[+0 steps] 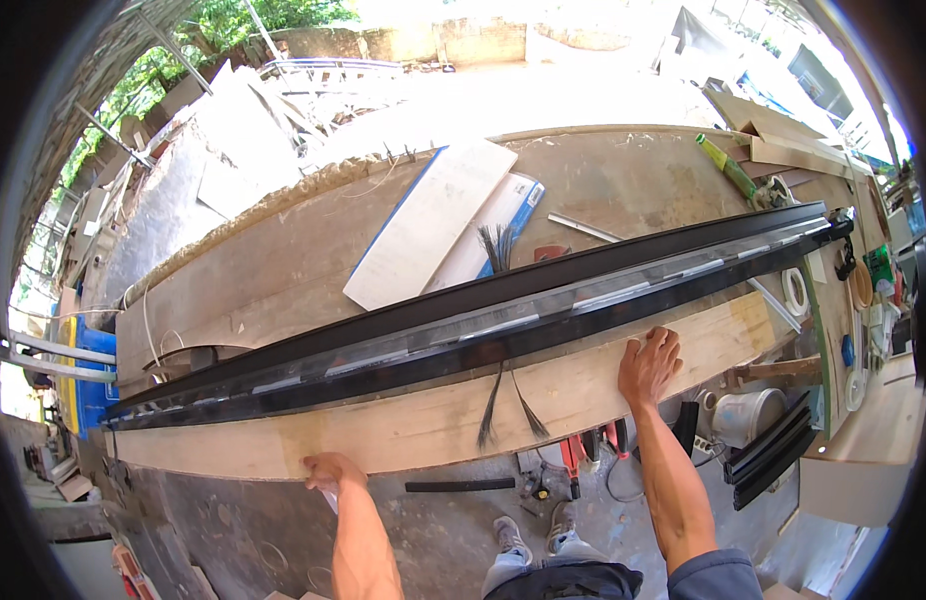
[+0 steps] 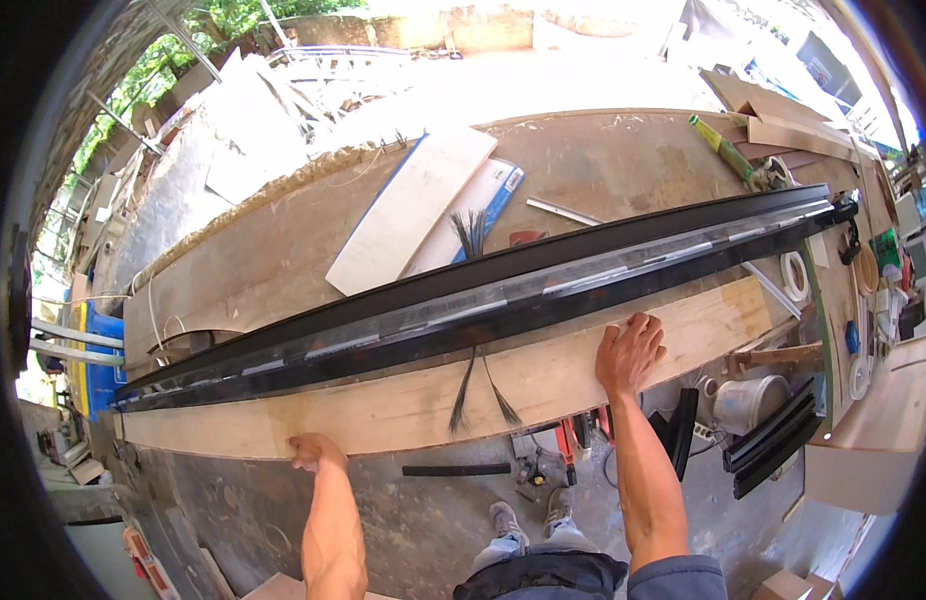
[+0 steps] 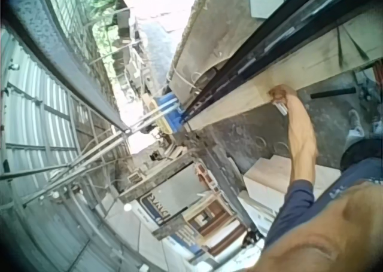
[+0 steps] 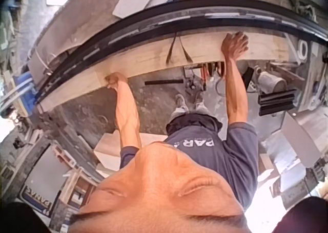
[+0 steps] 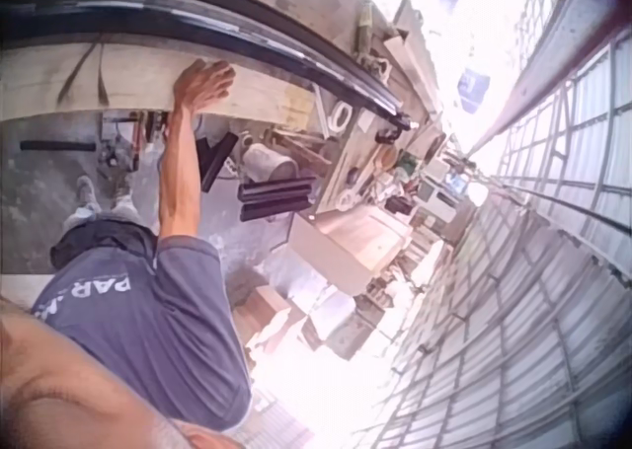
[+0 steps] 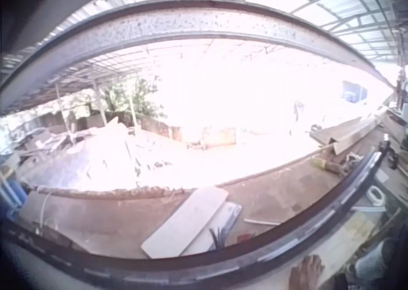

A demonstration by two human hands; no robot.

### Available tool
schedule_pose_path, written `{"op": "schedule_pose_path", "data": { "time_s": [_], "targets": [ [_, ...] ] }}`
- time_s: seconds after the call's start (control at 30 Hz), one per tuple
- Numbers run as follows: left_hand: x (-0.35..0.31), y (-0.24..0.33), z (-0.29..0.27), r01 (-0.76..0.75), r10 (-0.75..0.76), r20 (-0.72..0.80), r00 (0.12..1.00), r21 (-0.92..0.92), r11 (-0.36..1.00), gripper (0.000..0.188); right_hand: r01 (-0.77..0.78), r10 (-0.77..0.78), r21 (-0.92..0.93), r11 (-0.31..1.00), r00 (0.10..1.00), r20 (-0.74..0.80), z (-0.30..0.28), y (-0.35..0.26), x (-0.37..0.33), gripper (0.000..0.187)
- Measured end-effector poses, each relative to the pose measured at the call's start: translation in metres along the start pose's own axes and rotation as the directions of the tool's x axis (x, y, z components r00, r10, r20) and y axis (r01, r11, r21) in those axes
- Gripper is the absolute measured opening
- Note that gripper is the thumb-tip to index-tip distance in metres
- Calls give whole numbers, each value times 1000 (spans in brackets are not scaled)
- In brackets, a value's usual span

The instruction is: The person measures and cuts metal strips using a tape measure and a miter saw.

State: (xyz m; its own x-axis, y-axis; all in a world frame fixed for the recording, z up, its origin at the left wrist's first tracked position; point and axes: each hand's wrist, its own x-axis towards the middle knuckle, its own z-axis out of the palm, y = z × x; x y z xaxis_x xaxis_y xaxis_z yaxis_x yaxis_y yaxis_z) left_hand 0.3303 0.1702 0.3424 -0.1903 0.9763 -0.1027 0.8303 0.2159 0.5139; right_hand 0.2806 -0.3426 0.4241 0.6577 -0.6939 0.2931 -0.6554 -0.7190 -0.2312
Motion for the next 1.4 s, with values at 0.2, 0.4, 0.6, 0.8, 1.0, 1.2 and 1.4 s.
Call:
{"op": "schedule_pose_path", "data": {
  "time_s": [0.2,0.4,0.6,0.8,1.0,1.2,1.4],
  "targets": [
    [-14,13,-20,40,-37,42,998,-68,997,62,5,-5,-2,1000,1000,-8,1,-4,0,27],
    [-11,14,-21,117,-109,74,991,-117,986,65,20,-20,-18,1000,999,-26,6,1,-2,28],
    [37,-5,27,-10,10,15,1000,-18,1000,57,12,-15,-44,999,998,-58,13,12,-2,30],
    [56,6,11,-740,605,533,592,656,146,45,15,8,164,986,990,-139,19,18,8,39],
    [99,25,19,-336,355,468,809,-127,933,48,354,30,823,445,912,-408,4,47,-20,23],
    [17,-160,0,56,546,370,752,-861,506,39,565,-392,771,293,807,-442,49,148,-210,12],
    [70,-488,65,477,6,998,57,-32,878,33,242,-710,672,700,347,613,241,295,-458,15]
  ]
}}
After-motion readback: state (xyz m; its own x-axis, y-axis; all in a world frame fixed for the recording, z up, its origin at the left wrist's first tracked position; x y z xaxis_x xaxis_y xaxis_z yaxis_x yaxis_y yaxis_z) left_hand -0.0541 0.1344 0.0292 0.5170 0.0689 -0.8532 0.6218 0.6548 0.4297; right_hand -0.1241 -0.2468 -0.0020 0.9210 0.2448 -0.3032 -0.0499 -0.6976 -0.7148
